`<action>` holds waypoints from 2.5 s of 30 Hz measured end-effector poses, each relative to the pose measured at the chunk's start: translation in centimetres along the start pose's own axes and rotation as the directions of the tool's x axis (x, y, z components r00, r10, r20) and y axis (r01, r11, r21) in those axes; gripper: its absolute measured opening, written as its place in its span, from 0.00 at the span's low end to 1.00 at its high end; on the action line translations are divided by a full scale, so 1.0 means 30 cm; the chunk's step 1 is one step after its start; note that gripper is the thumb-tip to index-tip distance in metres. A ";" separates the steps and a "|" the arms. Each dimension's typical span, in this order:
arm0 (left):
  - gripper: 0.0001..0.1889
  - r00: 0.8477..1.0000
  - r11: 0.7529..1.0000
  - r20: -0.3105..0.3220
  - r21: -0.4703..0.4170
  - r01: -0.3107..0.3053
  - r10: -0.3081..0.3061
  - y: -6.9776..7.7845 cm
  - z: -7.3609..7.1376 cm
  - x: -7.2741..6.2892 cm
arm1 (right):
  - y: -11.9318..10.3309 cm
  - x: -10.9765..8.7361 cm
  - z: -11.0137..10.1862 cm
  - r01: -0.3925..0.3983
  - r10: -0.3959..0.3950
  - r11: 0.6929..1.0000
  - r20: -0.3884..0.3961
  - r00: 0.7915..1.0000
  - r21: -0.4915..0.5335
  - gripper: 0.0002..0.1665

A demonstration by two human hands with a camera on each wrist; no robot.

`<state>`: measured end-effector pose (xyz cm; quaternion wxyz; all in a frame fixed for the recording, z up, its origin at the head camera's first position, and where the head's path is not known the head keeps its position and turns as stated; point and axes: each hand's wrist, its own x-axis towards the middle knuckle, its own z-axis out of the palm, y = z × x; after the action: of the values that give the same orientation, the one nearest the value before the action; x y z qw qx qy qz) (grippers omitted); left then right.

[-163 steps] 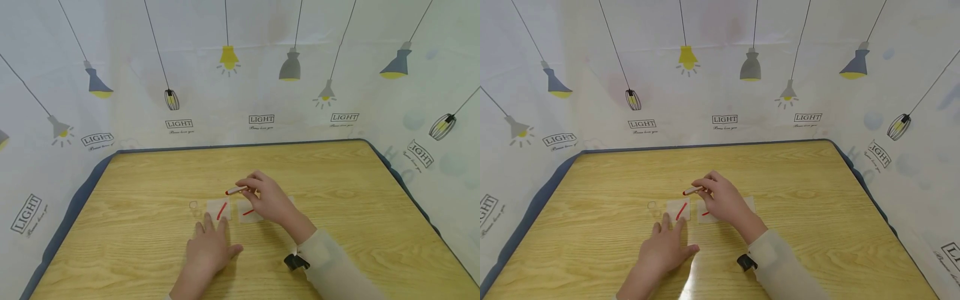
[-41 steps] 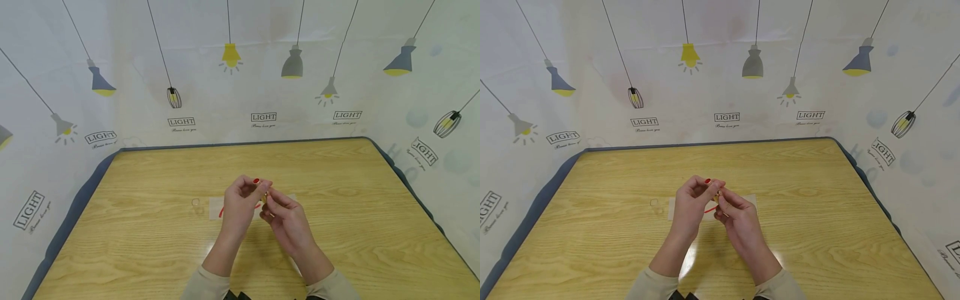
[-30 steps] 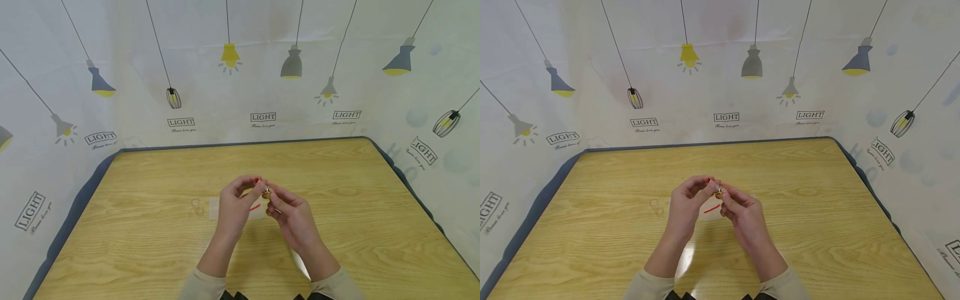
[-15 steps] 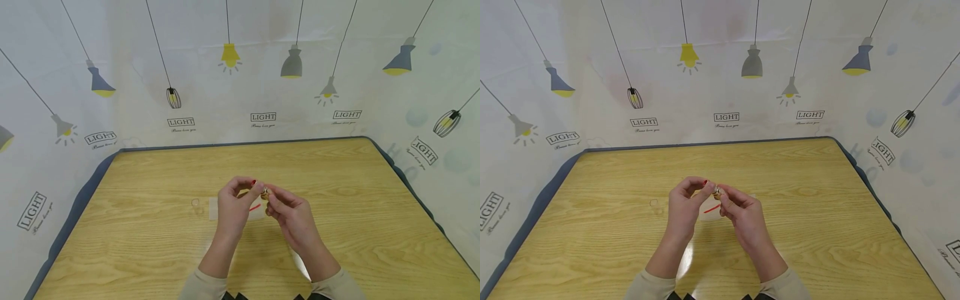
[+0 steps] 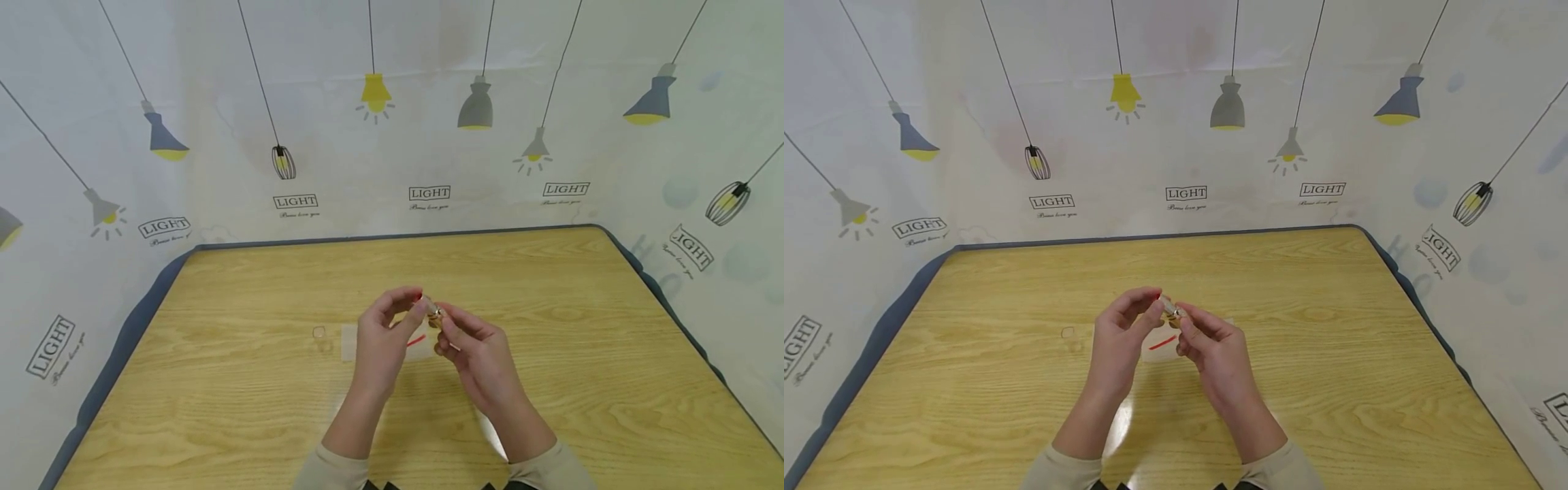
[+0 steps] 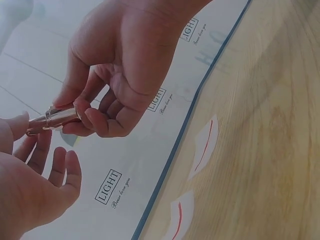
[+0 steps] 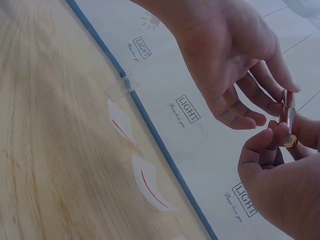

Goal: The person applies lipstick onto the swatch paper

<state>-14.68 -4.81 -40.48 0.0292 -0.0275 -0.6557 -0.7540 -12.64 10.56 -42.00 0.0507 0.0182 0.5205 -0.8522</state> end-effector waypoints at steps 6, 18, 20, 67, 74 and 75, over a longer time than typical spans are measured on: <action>0.12 1.000 1.000 0.023 0.023 -0.004 0.003 -0.005 0.000 -0.002 | 0.008 -0.001 -0.003 -0.018 0.018 1.000 0.004 1.000 0.002 0.14; 0.10 1.000 1.000 -0.025 0.020 -0.012 0.013 -0.007 0.004 -0.007 | 0.013 0.002 -0.011 -0.019 0.019 1.000 0.044 0.999 0.001 0.14; 0.10 1.000 1.000 -0.028 0.017 -0.014 0.014 -0.007 0.004 -0.007 | 0.013 0.001 -0.011 -0.019 0.019 1.000 0.038 0.999 -0.002 0.14; 0.14 0.999 0.988 -0.050 0.152 -0.001 0.009 0.007 -0.106 -0.015 | -0.005 -0.018 0.009 0.054 -0.057 0.989 -0.022 0.998 -0.141 0.13; 0.10 0.973 0.967 -0.224 0.254 0.011 0.048 0.026 -0.239 0.003 | 0.001 -0.013 0.000 0.040 -0.044 0.990 -0.023 0.999 -0.137 0.14; 0.09 0.967 0.963 -0.248 0.270 0.016 0.054 0.028 -0.261 0.004 | 0.001 -0.013 0.000 0.038 -0.041 0.990 -0.023 0.999 -0.138 0.14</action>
<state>-14.77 -12.69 -40.71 0.1236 0.0668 -0.7427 -0.6547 -12.26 10.59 -41.99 0.0282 0.0154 0.5790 -0.8147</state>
